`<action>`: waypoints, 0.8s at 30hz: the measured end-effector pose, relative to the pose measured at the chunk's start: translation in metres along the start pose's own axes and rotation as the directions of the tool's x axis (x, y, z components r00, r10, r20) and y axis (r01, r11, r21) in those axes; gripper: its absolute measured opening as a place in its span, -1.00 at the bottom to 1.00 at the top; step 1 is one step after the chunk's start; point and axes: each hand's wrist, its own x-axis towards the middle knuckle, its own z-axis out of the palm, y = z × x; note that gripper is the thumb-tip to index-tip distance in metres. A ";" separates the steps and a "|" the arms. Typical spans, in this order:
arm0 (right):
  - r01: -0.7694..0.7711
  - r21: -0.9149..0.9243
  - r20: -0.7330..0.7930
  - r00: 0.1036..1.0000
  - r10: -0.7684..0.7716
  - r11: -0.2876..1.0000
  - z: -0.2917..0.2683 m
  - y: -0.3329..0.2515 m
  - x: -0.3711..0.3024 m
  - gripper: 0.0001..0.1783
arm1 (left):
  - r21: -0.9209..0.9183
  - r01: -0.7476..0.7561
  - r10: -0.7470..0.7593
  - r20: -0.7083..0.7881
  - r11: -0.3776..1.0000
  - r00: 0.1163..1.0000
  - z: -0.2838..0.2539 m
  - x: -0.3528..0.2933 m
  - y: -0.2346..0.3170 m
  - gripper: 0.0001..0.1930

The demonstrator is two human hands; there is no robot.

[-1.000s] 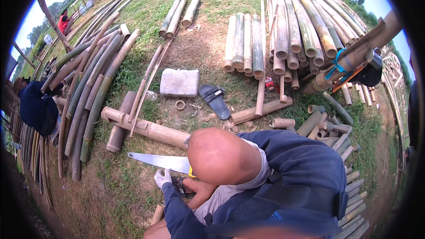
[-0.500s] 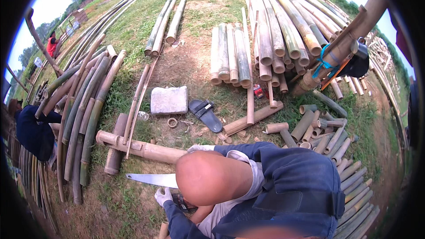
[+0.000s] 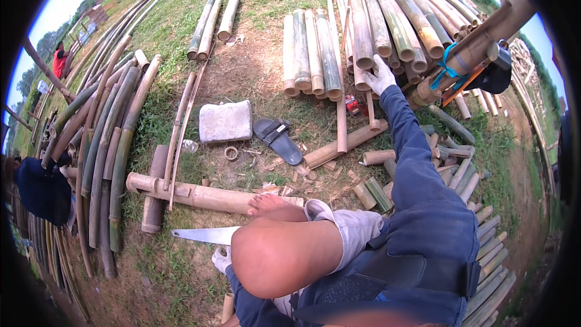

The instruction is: The person sits on the ground and uses a hand saw to cut bamboo poles into shorter sections. They repeatedly position the bamboo on a makeshift stand, saw through it, and then move the cut pieces aside.

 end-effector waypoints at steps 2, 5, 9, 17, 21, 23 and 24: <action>-0.098 0.045 -0.023 0.995 0.099 0.994 0.003 -0.001 0.012 -0.15 | -0.147 -0.055 0.058 0.014 0.988 0.998 -0.004 -0.008 0.002 -0.51; -0.068 -0.050 -0.088 0.994 0.064 0.996 0.014 0.012 0.022 -0.17 | -0.381 -0.141 0.156 0.009 0.914 0.988 -0.006 -0.021 0.010 -0.58; -0.054 0.071 0.018 0.998 0.052 0.996 0.027 0.028 0.039 -0.15 | -0.438 -0.115 0.151 0.048 0.892 0.987 -0.006 -0.021 0.019 -0.60; 0.185 0.250 0.139 0.964 -0.224 0.950 0.044 0.021 0.065 -0.12 | -0.160 -0.209 0.191 -0.120 0.965 0.974 0.019 -0.002 -0.020 -0.64; -0.284 0.673 0.234 0.958 0.167 0.683 0.080 -0.025 0.018 -0.29 | 0.106 -0.285 0.304 -0.328 0.953 0.894 0.035 0.003 -0.033 -0.66; -0.304 0.678 0.236 0.952 0.193 0.670 0.095 -0.053 -0.024 -0.31 | -0.034 -0.225 0.210 -0.248 0.974 0.946 0.036 0.006 -0.030 -0.65; -0.299 0.645 0.284 0.948 0.143 0.704 0.099 -0.063 -0.048 -0.32 | -0.128 -0.195 0.166 -0.207 0.972 0.964 0.033 0.008 -0.026 -0.64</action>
